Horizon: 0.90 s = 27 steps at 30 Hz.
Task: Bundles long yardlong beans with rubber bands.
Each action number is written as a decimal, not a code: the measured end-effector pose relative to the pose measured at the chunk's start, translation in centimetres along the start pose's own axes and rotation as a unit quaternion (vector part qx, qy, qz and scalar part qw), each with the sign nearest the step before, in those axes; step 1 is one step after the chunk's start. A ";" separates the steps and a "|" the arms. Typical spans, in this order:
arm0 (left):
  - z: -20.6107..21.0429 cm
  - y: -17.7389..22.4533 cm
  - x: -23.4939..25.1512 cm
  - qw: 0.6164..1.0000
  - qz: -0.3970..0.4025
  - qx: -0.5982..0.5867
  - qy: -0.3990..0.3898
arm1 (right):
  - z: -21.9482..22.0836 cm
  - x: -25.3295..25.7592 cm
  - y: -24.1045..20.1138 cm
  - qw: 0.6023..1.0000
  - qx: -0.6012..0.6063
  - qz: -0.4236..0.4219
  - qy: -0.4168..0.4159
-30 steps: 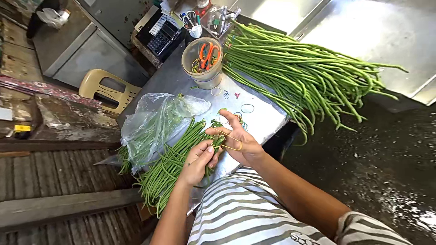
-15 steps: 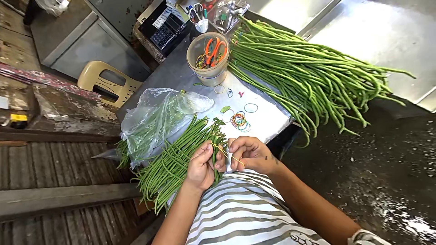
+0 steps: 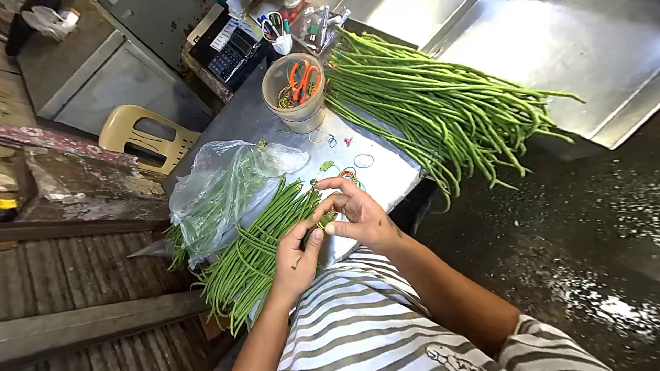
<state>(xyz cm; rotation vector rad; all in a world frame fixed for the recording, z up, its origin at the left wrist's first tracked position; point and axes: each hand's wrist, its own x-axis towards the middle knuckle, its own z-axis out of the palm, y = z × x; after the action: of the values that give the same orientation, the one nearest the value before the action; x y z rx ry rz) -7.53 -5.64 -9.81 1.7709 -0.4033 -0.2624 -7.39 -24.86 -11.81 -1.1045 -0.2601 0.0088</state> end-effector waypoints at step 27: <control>-3.9 12.0 7.1 0.967 0.136 -0.192 -0.100 | 0.0 -0.6 -18.9 0.946 -0.277 -0.114 0.126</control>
<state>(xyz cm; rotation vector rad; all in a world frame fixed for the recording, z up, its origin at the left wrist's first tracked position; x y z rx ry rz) -1.12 -7.40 3.08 1.2968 -0.6864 -0.3030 -10.32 -33.52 4.76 -1.6130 -0.1604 -0.4324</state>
